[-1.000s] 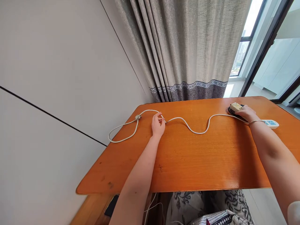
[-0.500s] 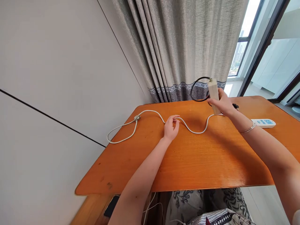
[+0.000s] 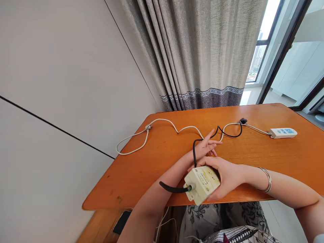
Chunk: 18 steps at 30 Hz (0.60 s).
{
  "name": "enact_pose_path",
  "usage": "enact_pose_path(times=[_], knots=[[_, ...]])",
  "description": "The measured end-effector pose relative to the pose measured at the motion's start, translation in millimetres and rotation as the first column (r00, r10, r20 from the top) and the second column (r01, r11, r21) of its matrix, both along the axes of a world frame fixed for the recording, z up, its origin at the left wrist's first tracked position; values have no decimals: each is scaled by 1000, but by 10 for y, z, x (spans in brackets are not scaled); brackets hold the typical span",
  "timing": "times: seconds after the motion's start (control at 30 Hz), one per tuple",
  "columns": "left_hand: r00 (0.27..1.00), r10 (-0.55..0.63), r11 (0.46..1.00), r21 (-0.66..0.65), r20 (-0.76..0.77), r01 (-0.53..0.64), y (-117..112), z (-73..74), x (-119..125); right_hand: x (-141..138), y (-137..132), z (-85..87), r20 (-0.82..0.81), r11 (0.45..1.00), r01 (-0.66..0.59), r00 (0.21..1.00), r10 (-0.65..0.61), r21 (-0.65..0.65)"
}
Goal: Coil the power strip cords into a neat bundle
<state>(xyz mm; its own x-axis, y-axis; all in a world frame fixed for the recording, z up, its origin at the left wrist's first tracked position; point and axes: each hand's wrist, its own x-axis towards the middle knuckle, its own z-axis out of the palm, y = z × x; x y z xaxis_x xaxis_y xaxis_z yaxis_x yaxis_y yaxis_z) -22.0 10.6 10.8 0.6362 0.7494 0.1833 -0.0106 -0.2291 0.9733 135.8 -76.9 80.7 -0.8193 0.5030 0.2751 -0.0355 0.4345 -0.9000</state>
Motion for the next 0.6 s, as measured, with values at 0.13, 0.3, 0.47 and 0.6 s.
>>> enact_pose_path(times=[0.13, 0.3, 0.47, 0.6], knots=[[975, 211, 959, 177, 65, -220, 269, 51, -180, 164, -18, 5, -100, 975, -150, 986, 135, -166], [878, 472, 800, 382, 74, -462, 450, 214, -564, 474, 22, 2, -80, 980, -93, 994, 80, -178], [778, 594, 638, 471, 204, -610, 566, 149, -690, 798, -18, -27, 53, 999, -41, 998, 41, 2], [624, 733, 495, 416, 272, -763, 742, 49, -964, 995, -135, 18, 177, 985, -102, 981, 76, 141]])
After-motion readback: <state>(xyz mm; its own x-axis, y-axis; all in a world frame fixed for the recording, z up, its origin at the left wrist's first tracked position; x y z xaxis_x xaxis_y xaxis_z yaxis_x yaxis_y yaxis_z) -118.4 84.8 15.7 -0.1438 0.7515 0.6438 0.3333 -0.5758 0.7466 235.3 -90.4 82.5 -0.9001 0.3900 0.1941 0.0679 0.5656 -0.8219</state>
